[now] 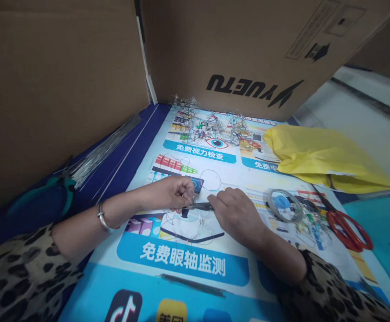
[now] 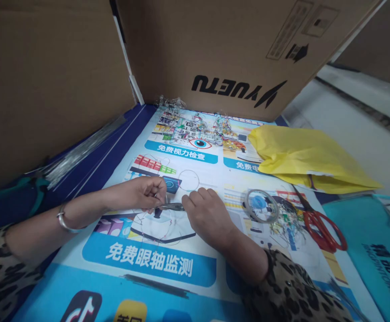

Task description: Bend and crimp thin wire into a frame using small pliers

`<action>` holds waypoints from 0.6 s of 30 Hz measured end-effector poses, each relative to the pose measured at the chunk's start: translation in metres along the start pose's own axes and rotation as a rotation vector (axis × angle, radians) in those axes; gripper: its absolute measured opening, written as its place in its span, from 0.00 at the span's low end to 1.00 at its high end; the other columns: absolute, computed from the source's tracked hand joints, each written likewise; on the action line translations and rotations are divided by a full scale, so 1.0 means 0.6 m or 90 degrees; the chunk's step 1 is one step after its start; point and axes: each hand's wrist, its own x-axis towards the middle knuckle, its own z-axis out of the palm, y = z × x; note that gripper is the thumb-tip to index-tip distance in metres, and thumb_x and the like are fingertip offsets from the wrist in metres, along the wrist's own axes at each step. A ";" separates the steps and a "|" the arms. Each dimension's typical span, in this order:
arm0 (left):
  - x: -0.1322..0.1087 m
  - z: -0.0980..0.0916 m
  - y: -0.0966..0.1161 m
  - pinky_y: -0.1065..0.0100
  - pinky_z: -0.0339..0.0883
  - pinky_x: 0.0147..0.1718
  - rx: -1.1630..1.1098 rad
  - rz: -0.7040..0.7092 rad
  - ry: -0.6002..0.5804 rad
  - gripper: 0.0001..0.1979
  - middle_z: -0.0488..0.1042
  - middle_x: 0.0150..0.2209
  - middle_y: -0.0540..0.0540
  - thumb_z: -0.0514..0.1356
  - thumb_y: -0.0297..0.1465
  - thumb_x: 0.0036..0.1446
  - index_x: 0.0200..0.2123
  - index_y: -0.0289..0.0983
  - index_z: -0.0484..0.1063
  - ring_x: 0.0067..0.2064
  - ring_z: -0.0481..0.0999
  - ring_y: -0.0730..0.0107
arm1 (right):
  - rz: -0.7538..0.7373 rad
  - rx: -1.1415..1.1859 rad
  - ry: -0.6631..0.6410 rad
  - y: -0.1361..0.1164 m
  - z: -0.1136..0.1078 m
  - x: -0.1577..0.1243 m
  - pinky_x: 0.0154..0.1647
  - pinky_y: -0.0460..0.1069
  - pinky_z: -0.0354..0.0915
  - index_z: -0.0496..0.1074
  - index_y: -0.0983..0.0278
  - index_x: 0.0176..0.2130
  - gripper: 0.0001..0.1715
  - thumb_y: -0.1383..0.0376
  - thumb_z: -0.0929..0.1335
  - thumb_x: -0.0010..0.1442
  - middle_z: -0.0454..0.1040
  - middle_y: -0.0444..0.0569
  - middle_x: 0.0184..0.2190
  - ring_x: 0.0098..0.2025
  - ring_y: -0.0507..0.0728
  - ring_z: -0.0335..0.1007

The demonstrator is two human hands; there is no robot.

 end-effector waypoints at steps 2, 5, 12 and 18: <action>0.000 0.000 0.000 0.75 0.59 0.20 0.002 0.002 0.002 0.06 0.69 0.26 0.52 0.57 0.24 0.48 0.30 0.35 0.61 0.22 0.67 0.79 | -0.003 0.002 0.003 0.000 0.000 0.000 0.33 0.51 0.46 0.69 0.64 0.33 0.08 0.72 0.62 0.57 0.65 0.47 0.26 0.32 0.55 0.54; 0.000 0.000 0.001 0.75 0.59 0.20 0.007 0.000 0.003 0.05 0.69 0.26 0.51 0.56 0.24 0.49 0.30 0.35 0.61 0.22 0.67 0.80 | -0.010 -0.015 0.004 0.000 -0.003 -0.001 0.33 0.51 0.46 0.70 0.65 0.35 0.08 0.71 0.61 0.58 0.65 0.47 0.26 0.32 0.56 0.54; 0.000 0.003 0.003 0.75 0.58 0.19 -0.008 -0.010 0.014 0.06 0.70 0.25 0.51 0.57 0.24 0.47 0.29 0.35 0.61 0.21 0.66 0.79 | -0.026 -0.049 0.000 -0.002 -0.011 0.000 0.33 0.52 0.46 0.69 0.65 0.35 0.09 0.72 0.60 0.59 0.65 0.47 0.26 0.31 0.56 0.53; 0.001 0.002 -0.003 0.76 0.59 0.19 -0.012 -0.012 0.024 0.06 0.70 0.25 0.51 0.58 0.24 0.47 0.30 0.35 0.62 0.21 0.67 0.80 | -0.019 -0.041 -0.018 -0.004 -0.012 0.000 0.32 0.51 0.45 0.68 0.65 0.34 0.08 0.72 0.61 0.59 0.65 0.47 0.26 0.31 0.56 0.53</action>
